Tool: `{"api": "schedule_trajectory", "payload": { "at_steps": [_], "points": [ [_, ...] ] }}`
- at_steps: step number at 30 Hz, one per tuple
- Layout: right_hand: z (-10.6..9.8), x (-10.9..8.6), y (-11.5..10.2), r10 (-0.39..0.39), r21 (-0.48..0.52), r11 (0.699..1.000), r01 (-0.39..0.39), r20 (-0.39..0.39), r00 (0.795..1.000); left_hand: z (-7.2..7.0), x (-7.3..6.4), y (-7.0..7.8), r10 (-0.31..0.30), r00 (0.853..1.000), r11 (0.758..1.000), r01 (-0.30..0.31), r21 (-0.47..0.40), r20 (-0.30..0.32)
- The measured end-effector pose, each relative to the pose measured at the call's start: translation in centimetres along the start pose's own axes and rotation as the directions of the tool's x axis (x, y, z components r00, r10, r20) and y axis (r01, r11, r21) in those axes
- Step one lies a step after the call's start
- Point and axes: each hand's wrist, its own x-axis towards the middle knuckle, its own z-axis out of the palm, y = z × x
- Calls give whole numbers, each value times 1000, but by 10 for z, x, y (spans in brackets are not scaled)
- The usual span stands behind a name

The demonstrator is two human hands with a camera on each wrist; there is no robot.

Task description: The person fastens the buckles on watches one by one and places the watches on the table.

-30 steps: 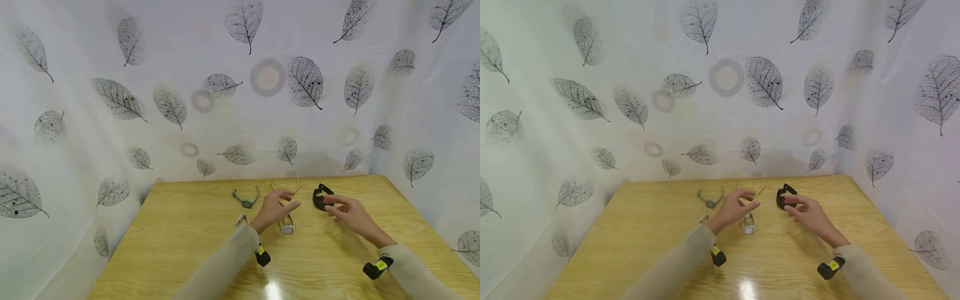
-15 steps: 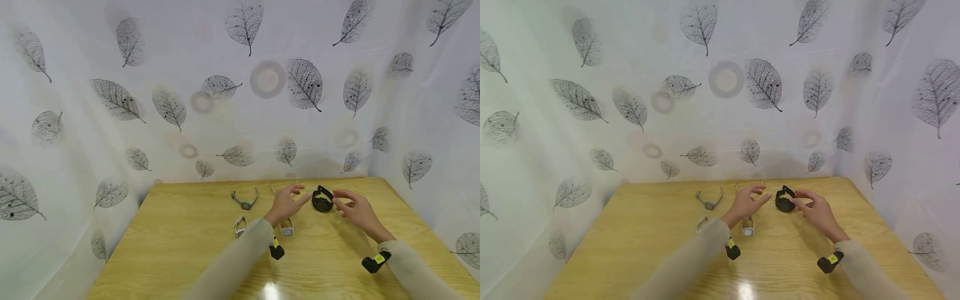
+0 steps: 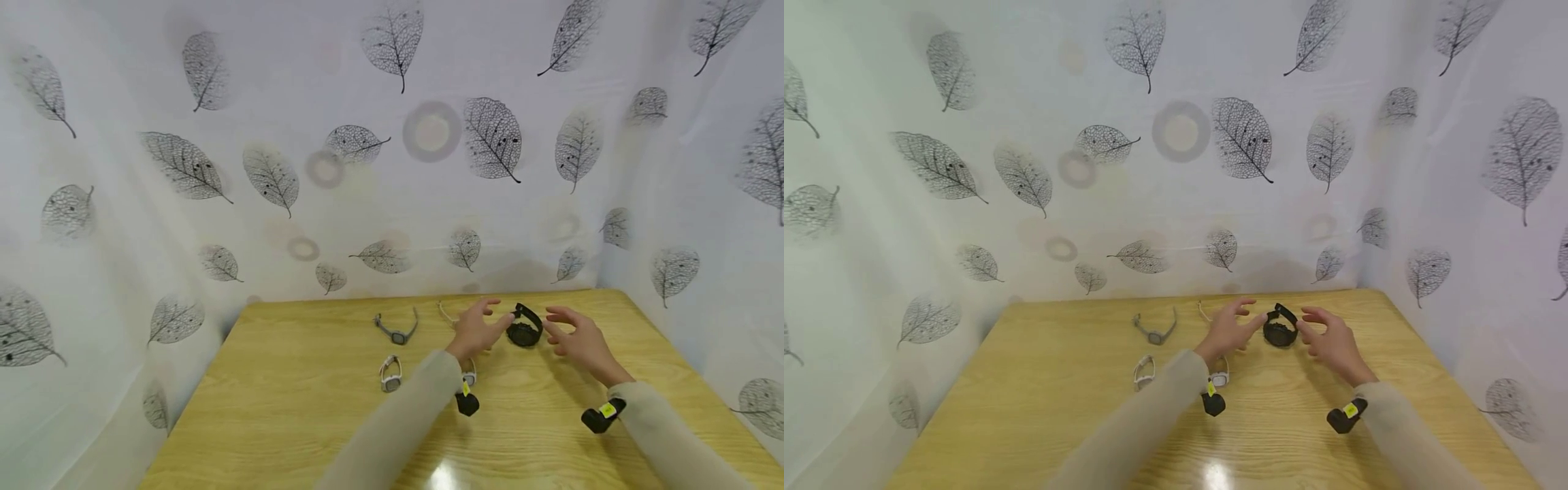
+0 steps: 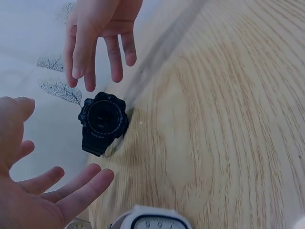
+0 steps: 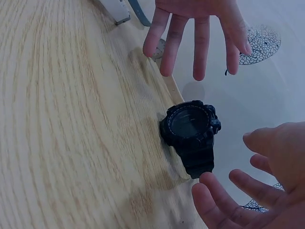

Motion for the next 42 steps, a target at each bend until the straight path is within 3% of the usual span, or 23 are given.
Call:
{"api": "schedule_trajectory", "payload": {
  "at_steps": [6, 12, 24, 32, 37, 42],
  "points": [
    [2, 6, 4, 47, 20, 999, -47, 13, 999, 12, 4, 1, -91, 996, 988, 92, -125, 20],
    [3, 12, 4, 95, 45, 994, -97, 42, 995, 20, 8, 1, -144, 989, 974, 147, -172, 30],
    [6, 24, 7, 169, 70, 982, -175, 92, 981, 28, 16, -2, -182, 983, 967, 185, -173, 32],
    [8, 28, 7, 237, 233, 935, -267, 147, 960, 37, 22, -5, -226, 974, 954, 226, -197, 24],
    [11, 30, 12, 230, 218, 941, -260, 154, 961, 41, 26, -8, -251, 968, 948, 251, -196, 24],
    [13, 31, 15, 221, 180, 953, -244, 140, 965, 42, 28, -8, -229, 973, 953, 229, -200, 24]
  ]
}}
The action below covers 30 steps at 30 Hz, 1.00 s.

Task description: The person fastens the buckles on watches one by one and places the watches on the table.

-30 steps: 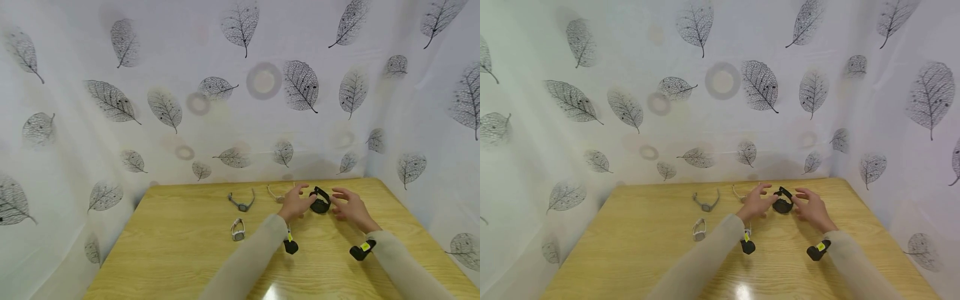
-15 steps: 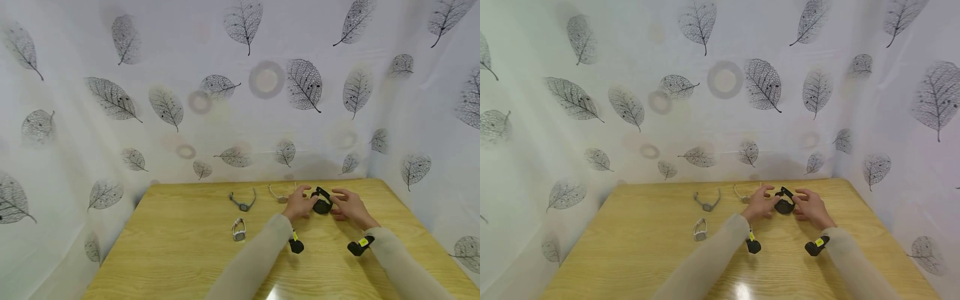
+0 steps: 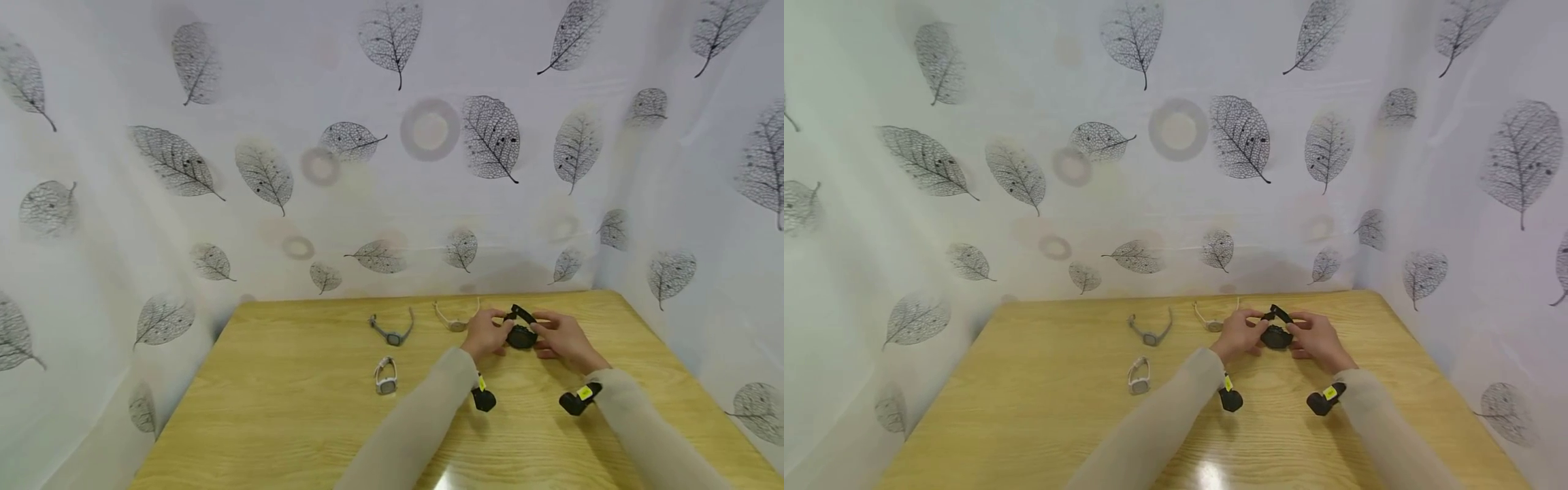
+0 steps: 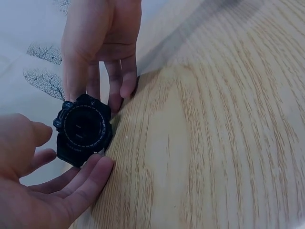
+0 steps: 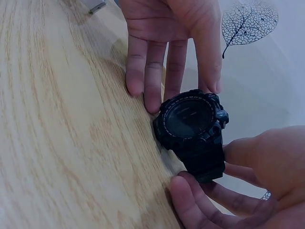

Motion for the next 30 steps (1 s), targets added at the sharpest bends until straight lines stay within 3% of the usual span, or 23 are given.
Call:
{"api": "schedule_trajectory", "payload": {
  "at_steps": [22, 30],
  "points": [
    [1, -4, -1, -34, -5, 999, 34, 21, 999, 0, -3, 2, 10, 1000, 1000, -10, -16, -16],
    [-2, -10, -4, -122, -5, 993, 122, 22, 992, -3, -4, 3, 32, 998, 998, -34, -46, -45]
  ]
}}
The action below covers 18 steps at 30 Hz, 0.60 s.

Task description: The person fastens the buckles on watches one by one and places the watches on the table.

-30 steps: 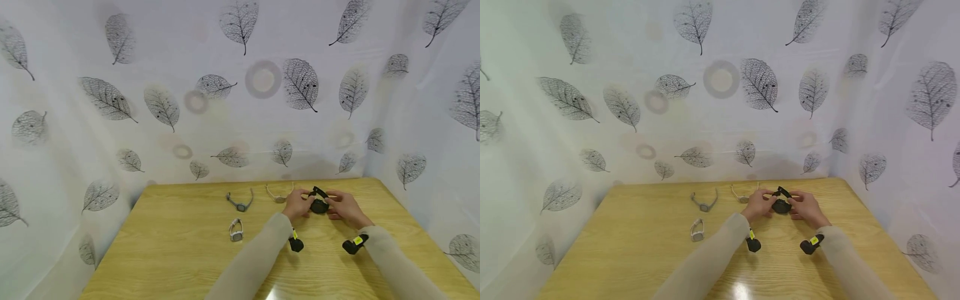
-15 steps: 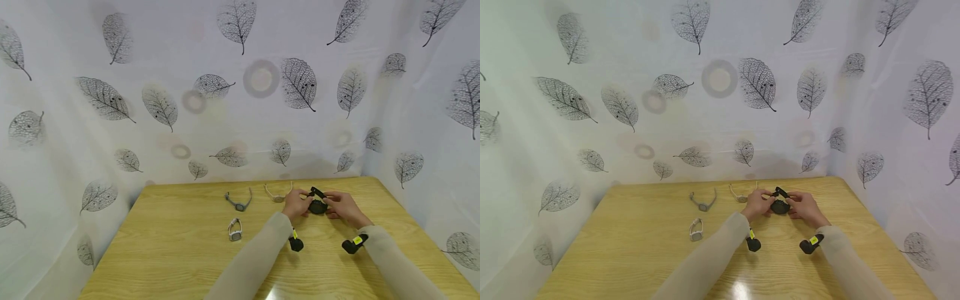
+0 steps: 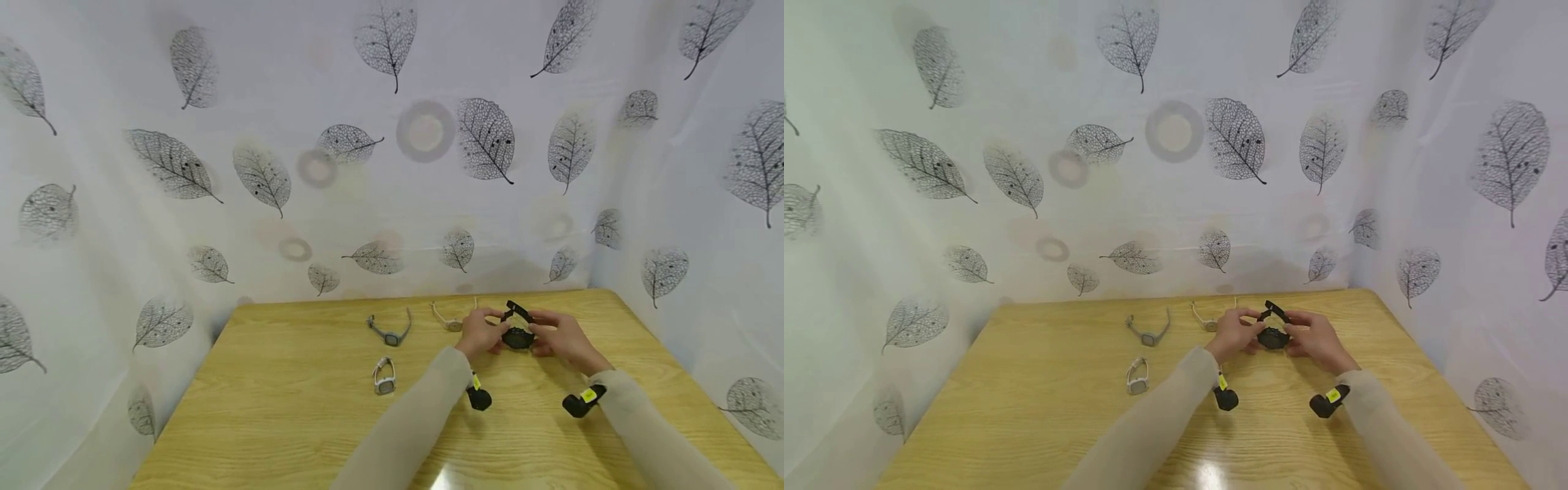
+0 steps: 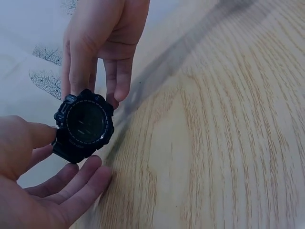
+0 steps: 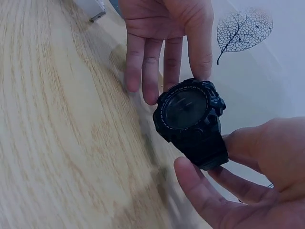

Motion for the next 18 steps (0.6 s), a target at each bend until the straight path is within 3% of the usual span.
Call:
{"api": "schedule_trajectory", "payload": {
  "at_steps": [6, 12, 18],
  "points": [
    [-3, -8, -11, -108, -81, 991, 106, -26, 994, -4, -3, 2, 77, 996, 997, -77, -24, -37],
    [-5, -15, -16, -178, -91, 980, 174, -38, 983, -8, -7, 2, 113, 994, 983, -112, -147, -4],
    [-4, -17, -15, -208, -130, 971, 199, -56, 977, -12, -10, 3, 122, 992, 977, -117, -176, 16]
  ]
}}
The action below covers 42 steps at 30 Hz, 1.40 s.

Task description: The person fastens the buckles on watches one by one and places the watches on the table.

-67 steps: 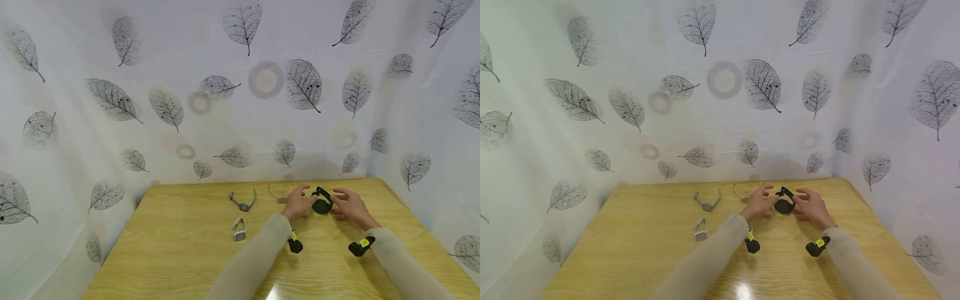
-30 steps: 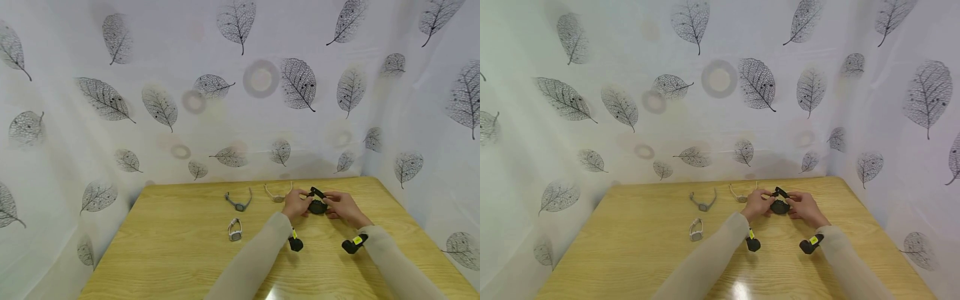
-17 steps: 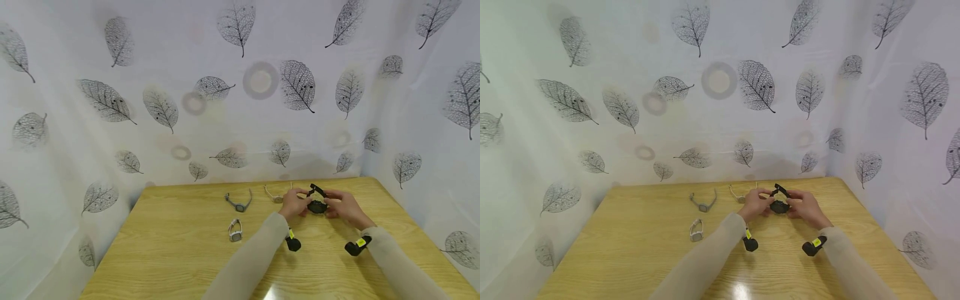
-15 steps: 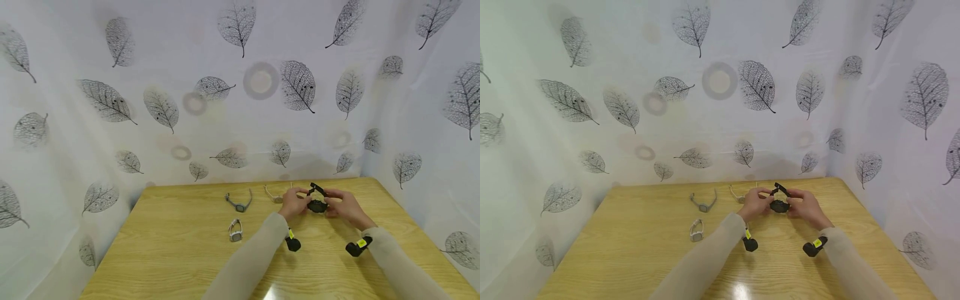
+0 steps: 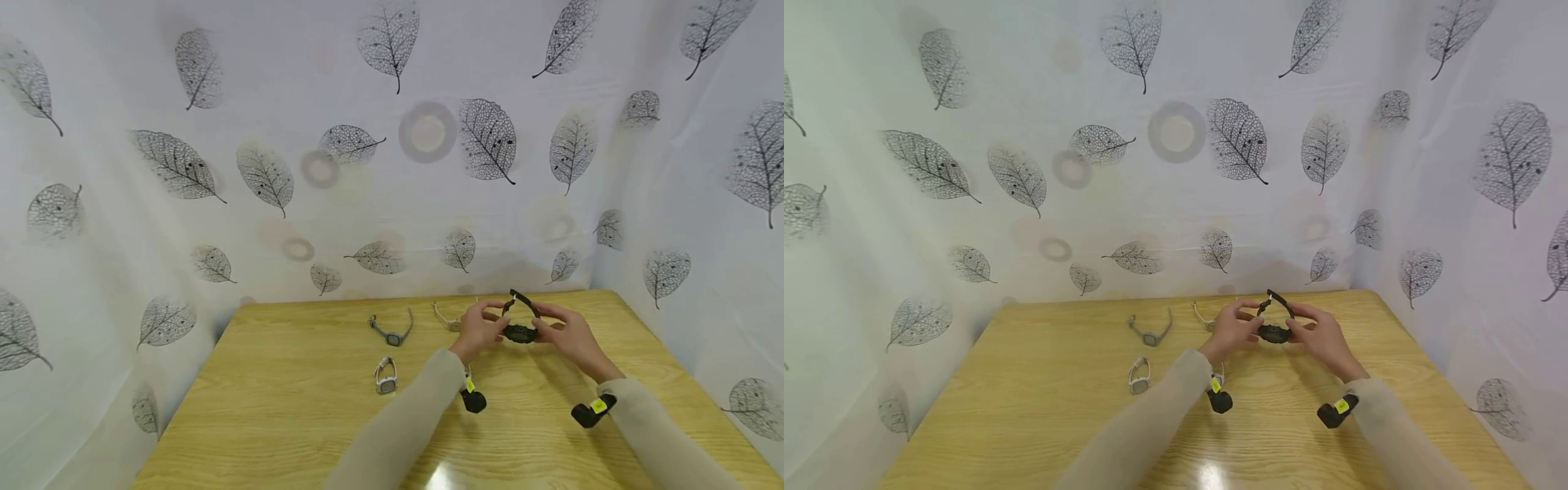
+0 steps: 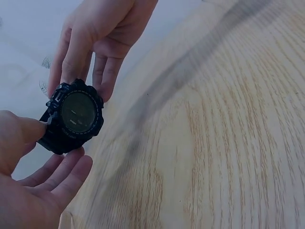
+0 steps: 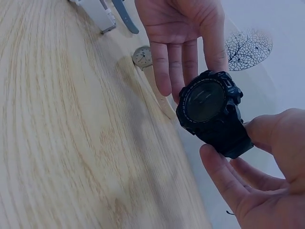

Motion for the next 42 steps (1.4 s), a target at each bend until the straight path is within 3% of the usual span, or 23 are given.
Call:
{"api": "schedule_trajectory", "payload": {
  "at_steps": [8, 24, 34, 42],
  "points": [
    [1, -5, -7, -34, -37, 999, 33, -24, 999, -6, -2, 6, 27, 1000, 1000, -27, -12, 8],
    [9, -12, -12, -178, 14, 984, 179, -48, 983, -16, 2, 6, 103, 995, 991, -102, -84, 9],
    [10, -14, -11, -195, 7, 980, 196, -96, 976, -14, -4, 8, 99, 995, 991, -98, -91, 12],
    [8, -12, -11, -183, 18, 982, 186, -100, 978, -18, -9, 8, 156, 986, 986, -151, -69, 64]
  ]
}}
